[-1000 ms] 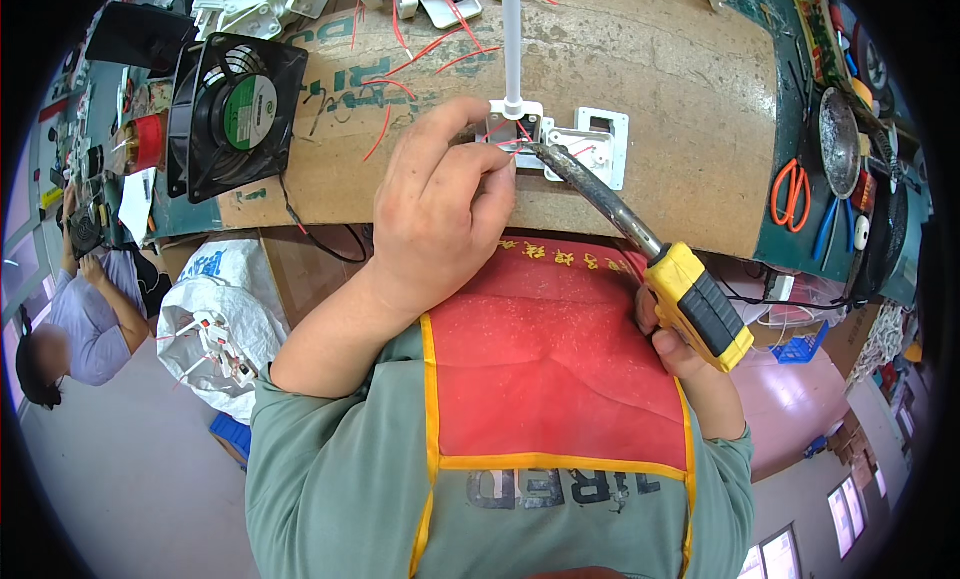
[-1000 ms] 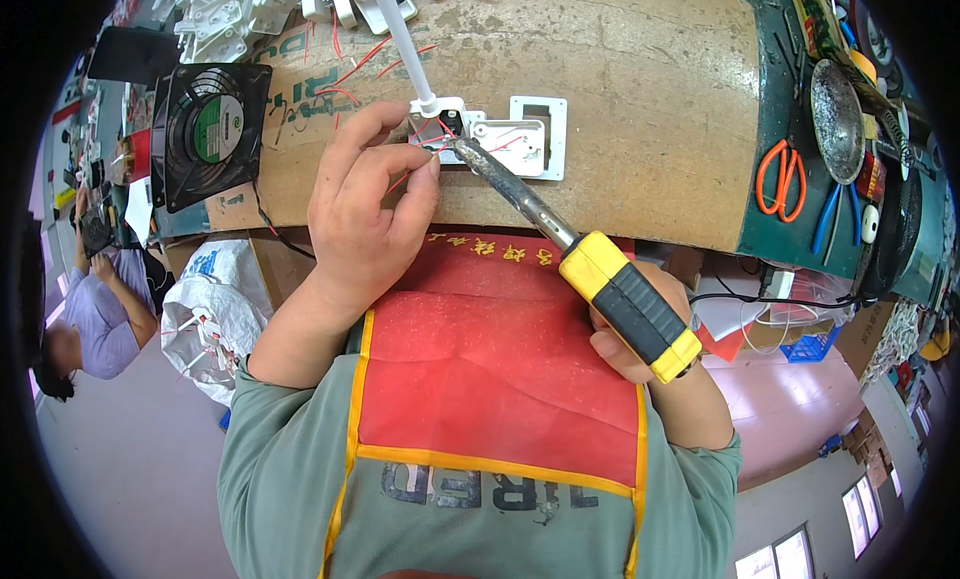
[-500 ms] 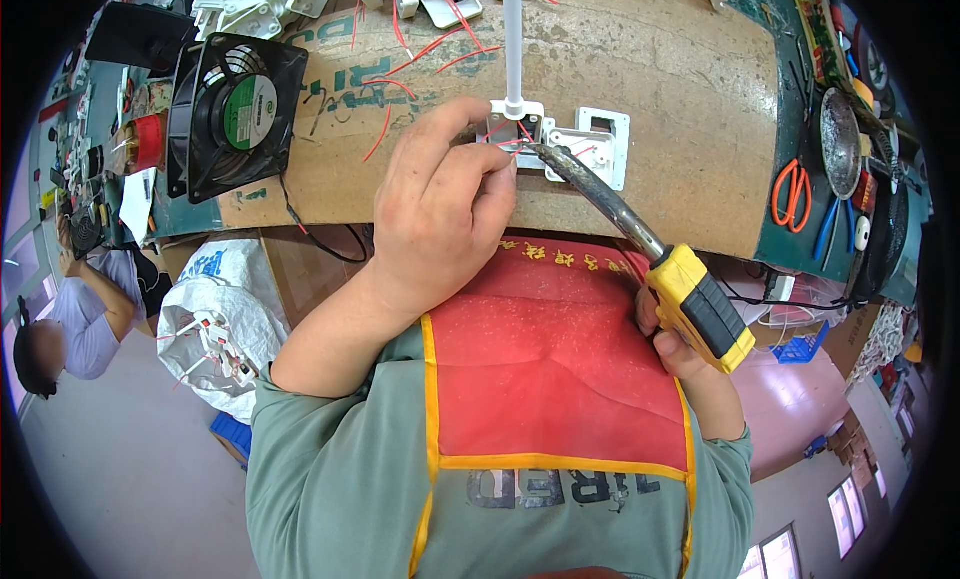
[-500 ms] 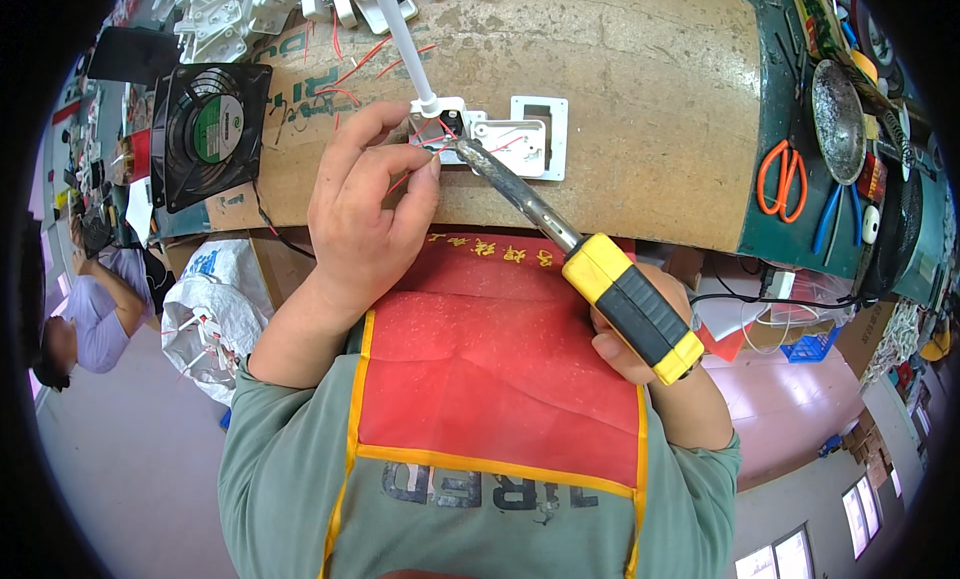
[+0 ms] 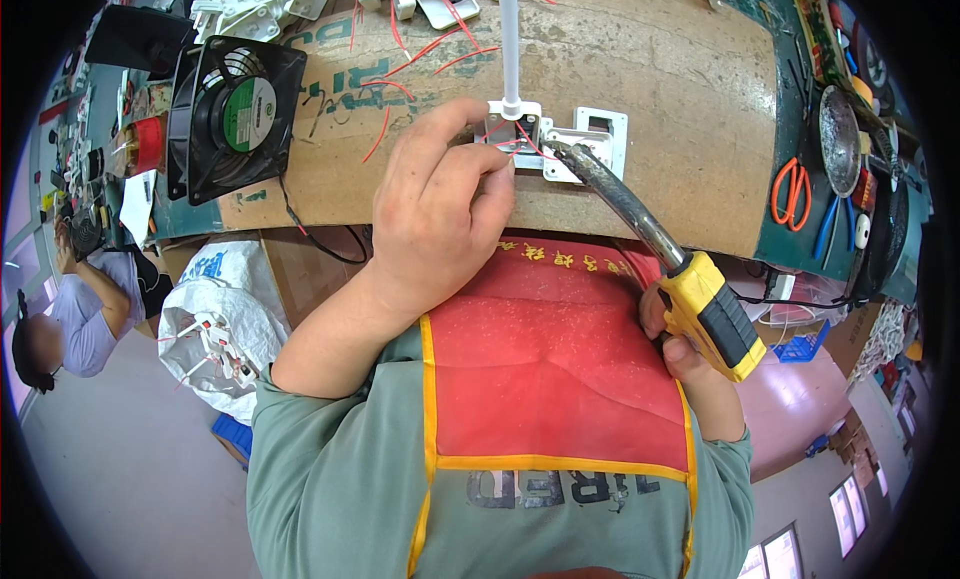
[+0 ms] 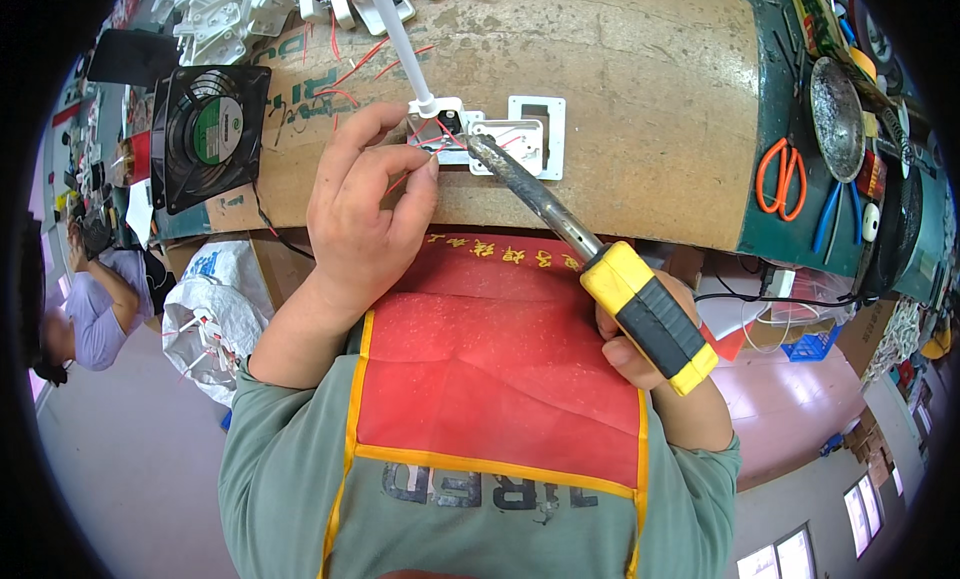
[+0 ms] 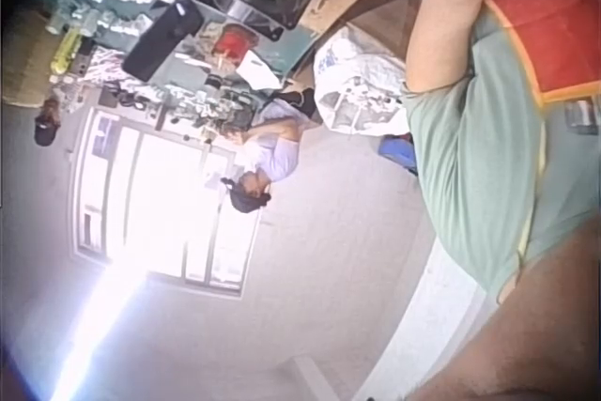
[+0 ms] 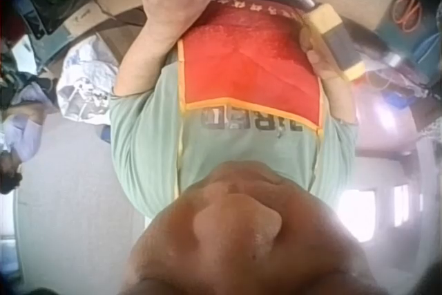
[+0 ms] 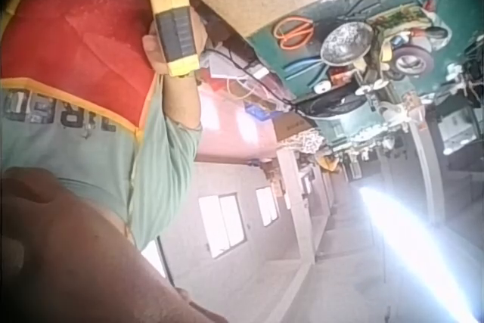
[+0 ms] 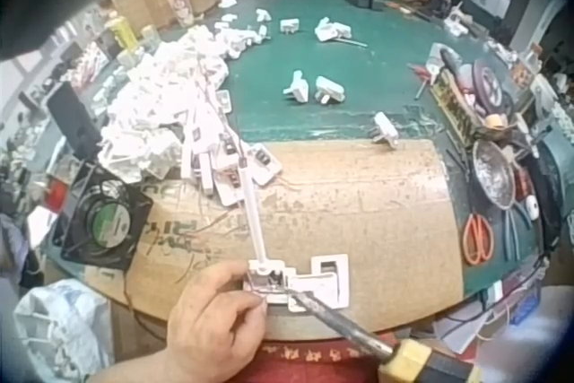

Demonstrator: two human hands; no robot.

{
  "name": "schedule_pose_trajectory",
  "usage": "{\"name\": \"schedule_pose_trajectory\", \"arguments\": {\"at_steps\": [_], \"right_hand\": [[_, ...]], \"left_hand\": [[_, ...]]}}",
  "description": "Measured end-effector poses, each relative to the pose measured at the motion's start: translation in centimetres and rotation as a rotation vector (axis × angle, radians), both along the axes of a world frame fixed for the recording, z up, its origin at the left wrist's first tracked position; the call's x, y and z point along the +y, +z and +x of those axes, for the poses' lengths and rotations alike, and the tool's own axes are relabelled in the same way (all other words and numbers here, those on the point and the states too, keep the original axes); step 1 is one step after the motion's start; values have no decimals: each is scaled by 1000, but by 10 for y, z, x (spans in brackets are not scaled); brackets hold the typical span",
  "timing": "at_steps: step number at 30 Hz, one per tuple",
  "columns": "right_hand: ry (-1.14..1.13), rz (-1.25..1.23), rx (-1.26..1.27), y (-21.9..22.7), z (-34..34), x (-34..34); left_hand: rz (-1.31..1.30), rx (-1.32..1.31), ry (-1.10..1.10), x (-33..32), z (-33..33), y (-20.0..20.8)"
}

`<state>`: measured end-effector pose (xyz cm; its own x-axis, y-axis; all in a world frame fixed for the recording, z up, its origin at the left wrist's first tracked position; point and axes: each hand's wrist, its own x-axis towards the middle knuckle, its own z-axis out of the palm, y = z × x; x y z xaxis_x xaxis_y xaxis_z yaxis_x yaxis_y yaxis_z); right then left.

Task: Soldering wires to small white electronic components on a factory assembly line.

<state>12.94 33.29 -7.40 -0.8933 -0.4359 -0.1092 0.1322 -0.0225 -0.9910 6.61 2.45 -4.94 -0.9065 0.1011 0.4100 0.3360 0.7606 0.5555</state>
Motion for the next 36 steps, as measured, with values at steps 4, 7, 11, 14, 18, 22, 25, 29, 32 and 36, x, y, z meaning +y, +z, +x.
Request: {"name": "schedule_pose_trajectory", "arguments": {"at_steps": [4,7,11,14,18,22,25,29,32,36], "right_hand": [[-40,-193,-67,6,-3,-4],[-113,-252,-109,9,0,-6],[-106,-268,-136,10,1,-3],[-109,-271,-160,11,0,-3],[-97,-271,-106,9,-1,0],[-147,-272,-93,15,-1,2],[-158,-276,-86,12,-2,8],[-191,-288,-116,11,0,10],[-171,-286,-123,13,0,10],[-169,-245,-94,13,4,11]], "left_hand": [[-16,-6,3,0,0,2],[-18,-2,1,0,-1,1],[-6,-1,6,0,-1,0],[-2,7,5,0,0,0],[18,-26,2,-1,1,6],[109,-52,-119,-23,3,11],[57,-92,-110,-44,10,3],[54,-94,-158,-42,9,-2],[142,-31,-191,-25,3,-3],[153,-35,-166,-2,-12,-4]]}}
